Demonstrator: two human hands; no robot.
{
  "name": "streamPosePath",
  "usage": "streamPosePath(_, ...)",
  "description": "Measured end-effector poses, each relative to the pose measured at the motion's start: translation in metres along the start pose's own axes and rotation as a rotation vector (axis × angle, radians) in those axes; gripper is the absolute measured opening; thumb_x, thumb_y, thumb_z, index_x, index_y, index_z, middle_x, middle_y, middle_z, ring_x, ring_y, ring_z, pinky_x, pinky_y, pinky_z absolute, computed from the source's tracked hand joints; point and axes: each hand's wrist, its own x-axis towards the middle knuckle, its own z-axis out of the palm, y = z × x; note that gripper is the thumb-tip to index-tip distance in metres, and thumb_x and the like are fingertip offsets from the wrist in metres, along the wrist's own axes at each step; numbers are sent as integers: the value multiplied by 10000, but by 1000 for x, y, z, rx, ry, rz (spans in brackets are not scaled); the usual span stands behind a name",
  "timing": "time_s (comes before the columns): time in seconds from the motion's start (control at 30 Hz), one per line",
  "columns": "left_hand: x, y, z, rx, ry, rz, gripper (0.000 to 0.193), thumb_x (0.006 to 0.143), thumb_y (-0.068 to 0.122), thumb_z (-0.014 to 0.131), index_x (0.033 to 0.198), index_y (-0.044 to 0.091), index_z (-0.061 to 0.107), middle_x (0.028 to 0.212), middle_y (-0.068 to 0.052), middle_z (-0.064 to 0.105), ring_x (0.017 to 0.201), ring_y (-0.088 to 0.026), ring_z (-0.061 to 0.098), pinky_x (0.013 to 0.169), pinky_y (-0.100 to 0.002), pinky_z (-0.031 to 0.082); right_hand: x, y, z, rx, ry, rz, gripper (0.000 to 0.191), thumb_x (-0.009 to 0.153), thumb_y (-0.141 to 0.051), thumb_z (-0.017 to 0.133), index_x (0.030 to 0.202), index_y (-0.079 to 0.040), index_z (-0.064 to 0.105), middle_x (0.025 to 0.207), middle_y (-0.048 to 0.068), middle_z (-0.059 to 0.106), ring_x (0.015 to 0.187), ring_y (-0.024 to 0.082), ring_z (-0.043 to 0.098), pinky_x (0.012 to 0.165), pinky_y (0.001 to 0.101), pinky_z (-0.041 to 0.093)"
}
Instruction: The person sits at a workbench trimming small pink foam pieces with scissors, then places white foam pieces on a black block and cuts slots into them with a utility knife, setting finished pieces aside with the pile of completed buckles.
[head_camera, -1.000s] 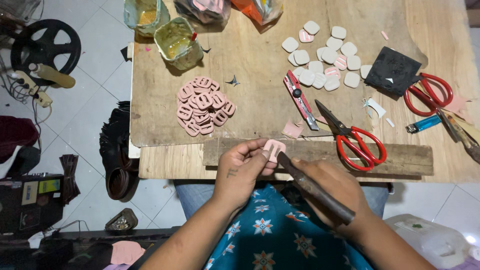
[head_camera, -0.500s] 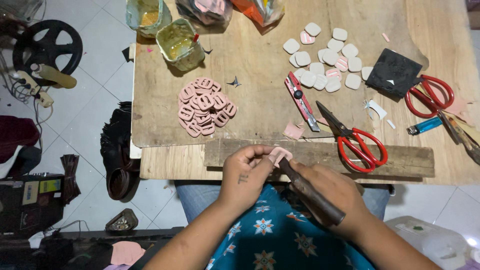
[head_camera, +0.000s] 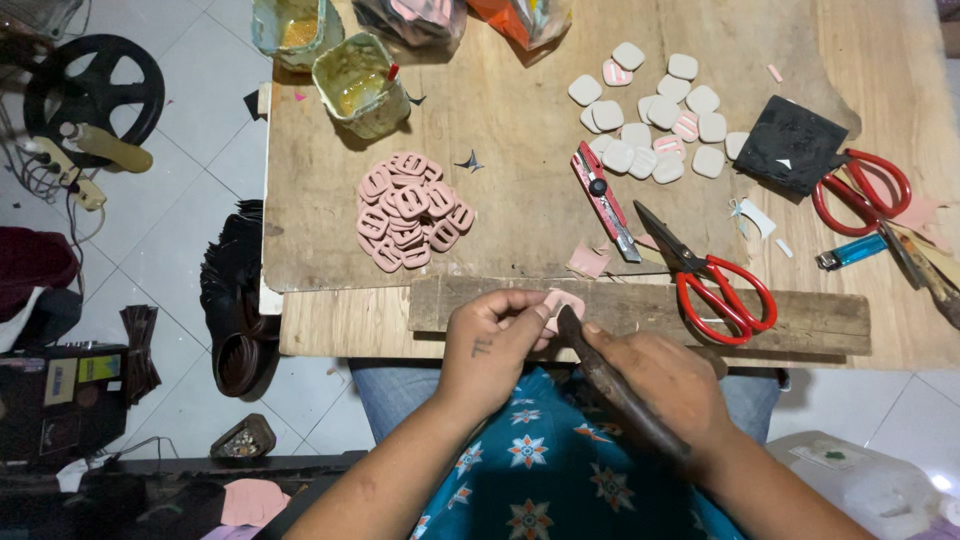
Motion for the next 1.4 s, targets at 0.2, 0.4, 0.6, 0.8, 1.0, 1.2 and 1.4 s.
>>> streamPosePath(0.2, -8, -3, 4, -38, -79, 79, 212, 978, 59, 622, 1112, -90, 693, 981, -99, 758, 796, -79, 687, 736, -225, 576, -2, 2, 3, 6, -89, -29, 556, 807, -184, 721, 1314, 18, 613, 858, 123, 650, 766, 306, 663, 649, 400, 530)
streamPosePath(0.4, -17, -3, 3, 338, -47, 254, 142, 936, 35, 657, 1016, -41, 747, 898, -52, 692, 793, -77, 613, 720, -223, 518, 4, 6, 2, 73, -88, -113, 421, 818, -83, 740, 1223, -20, 642, 1145, 159, 717, 866, 301, 715, 727, 371, 582)
streamPosePath(0.6, -8, -9, -8, 434, 1, 346, 291, 889, -6, 633, 1168, -41, 706, 943, -59, 635, 809, -84, 604, 730, -212, 517, 1, -1, 1, 17, -44, 17, 387, 835, -109, 762, 1197, -8, 670, 1057, 159, 731, 803, 271, 715, 684, 362, 586)
streamPosePath(0.8, 2, -18, -10, 78, -95, 147, 264, 886, -16, 603, 1140, -44, 673, 933, -30, 644, 762, -61, 610, 694, -203, 533, -1, 1, 1, 162, 8, 252, 369, 840, -160, 767, 1164, 4, 707, 1043, 154, 762, 915, 270, 761, 778, 350, 591)
streamPosePath(1.0, -6, -8, -7, 233, -89, 99, 210, 919, 22, 666, 1118, -33, 708, 869, -36, 657, 692, -42, 526, 622, -187, 449, -4, 2, 2, 180, -6, 299, 353, 834, -194, 775, 1129, -9, 720, 1031, 136, 770, 898, 269, 772, 773, 338, 588)
streamPosePath(1.2, -14, 10, -9, 552, -146, 418, 156, 930, 67, 662, 1050, -5, 732, 954, -52, 667, 816, -72, 604, 733, -224, 506, -4, 8, 3, 202, -27, 226, 306, 833, -203, 788, 1081, -35, 722, 1002, 108, 772, 854, 253, 770, 735, 327, 588)
streamPosePath(1.4, -7, 10, -10, 304, -267, 48, 197, 968, 101, 620, 1103, -7, 713, 942, -46, 701, 788, -77, 628, 713, -216, 526, -3, 8, 6, -120, -141, 0, 500, 763, -223, 757, 1224, -51, 670, 812, 98, 670, 751, 309, 674, 654, 404, 527)
